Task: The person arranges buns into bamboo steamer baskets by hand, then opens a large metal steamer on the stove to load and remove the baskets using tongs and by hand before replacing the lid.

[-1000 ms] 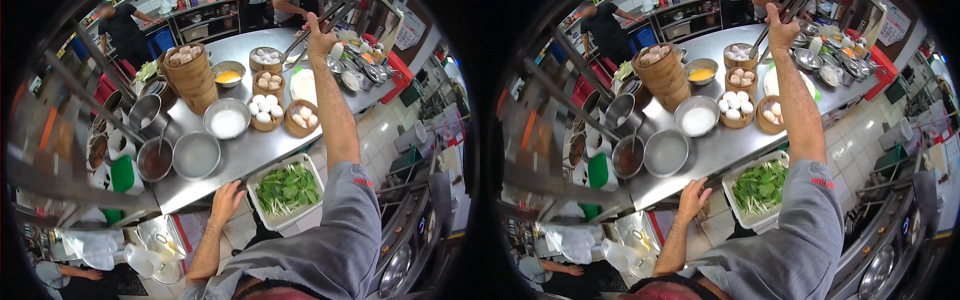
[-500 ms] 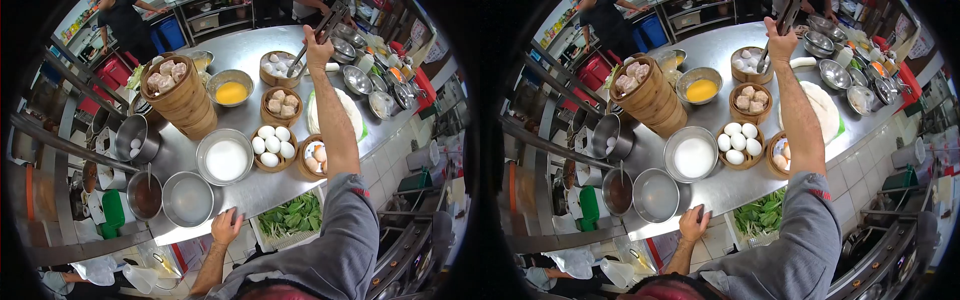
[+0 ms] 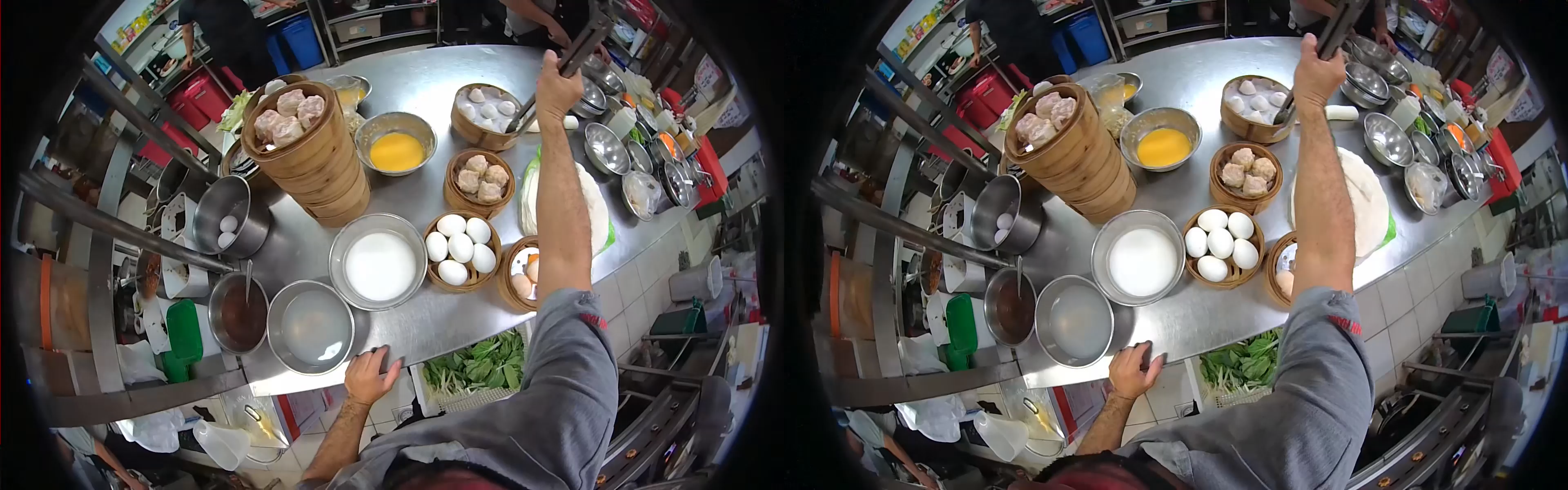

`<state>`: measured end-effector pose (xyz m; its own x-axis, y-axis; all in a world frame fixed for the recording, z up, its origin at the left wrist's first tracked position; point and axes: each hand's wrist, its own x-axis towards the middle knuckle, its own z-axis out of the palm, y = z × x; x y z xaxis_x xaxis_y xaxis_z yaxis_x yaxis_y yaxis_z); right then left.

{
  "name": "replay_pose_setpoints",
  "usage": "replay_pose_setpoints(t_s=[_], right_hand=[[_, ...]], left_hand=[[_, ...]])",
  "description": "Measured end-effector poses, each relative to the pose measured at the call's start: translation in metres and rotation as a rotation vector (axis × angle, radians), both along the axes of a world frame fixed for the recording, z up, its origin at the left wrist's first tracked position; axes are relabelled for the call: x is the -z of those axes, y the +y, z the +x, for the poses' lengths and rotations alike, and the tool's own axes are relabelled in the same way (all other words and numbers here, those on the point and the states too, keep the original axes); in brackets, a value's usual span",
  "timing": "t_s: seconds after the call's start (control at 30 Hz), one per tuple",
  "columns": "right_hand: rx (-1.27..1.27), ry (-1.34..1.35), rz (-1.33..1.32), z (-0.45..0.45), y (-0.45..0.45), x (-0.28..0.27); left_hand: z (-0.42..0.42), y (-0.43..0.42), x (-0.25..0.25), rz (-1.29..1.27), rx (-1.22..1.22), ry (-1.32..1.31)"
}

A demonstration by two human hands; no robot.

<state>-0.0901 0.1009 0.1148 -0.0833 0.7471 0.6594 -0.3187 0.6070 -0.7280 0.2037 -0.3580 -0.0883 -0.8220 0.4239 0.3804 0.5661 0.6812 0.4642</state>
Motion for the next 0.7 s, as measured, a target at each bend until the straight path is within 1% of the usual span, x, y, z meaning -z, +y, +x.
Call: replay_pose_setpoints(t_s=[0.1, 0.13, 0.23, 0.3, 0.33, 0.37, 0.4, 0.43, 0.47, 0.5, 0.57, 0.63, 0.67, 0.7], right_hand=[[0.050, 0.066, 0.071, 0.005, 0.018, -0.014], [0.064, 0.027, 0.047, 0.014, 0.018, -0.023], [-0.037, 0.059, 0.083, 0.056, -0.001, -0.058], [0.093, -0.024, 0.178, 0.080, 0.002, -0.075], [0.122, 0.024, 0.258, 0.096, -0.004, -0.085], [0.135, 0.079, 0.334, 0.111, -0.009, -0.092], [0.430, -0.296, 0.743, 0.135, -0.001, -0.098], [0.764, -0.487, 1.188, 0.160, 0.008, -0.103], [0.716, -0.337, 1.293, 0.162, 0.036, -0.102], [0.637, -0.337, 1.288, 0.174, 0.035, -0.105], [0.280, -0.333, 0.907, 0.209, 0.006, -0.115], [-0.057, -0.284, 0.513, 0.242, -0.034, -0.130], [-0.206, -0.249, 0.370, 0.261, -0.059, -0.137], [-0.339, -0.188, 0.264, 0.277, -0.082, -0.142]], left_hand=[[0.000, -0.001, 0.000, 0.003, 0.006, 0.021], [0.001, 0.000, -0.004, -0.003, -0.005, -0.001], [0.003, -0.003, 0.003, 0.018, -0.013, 0.026], [0.003, -0.004, 0.001, 0.048, -0.011, 0.017], [0.005, -0.007, 0.000, 0.067, 0.002, 0.009], [0.005, -0.009, -0.001, 0.077, -0.053, 0.008], [0.004, -0.011, -0.001, 0.120, 0.022, -0.078], [0.006, -0.017, -0.001, 0.168, 0.083, -0.153], [0.009, -0.024, -0.001, 0.221, 0.141, -0.242], [0.011, -0.032, -0.004, 0.279, 0.201, -0.319], [0.029, -0.053, -0.036, 0.183, 0.348, -0.408], [0.057, -0.085, -0.088, 0.140, 0.405, -0.310], [0.071, -0.104, -0.116, 0.125, 0.401, -0.363], [0.085, -0.129, -0.143, 0.129, 0.354, -0.352]])
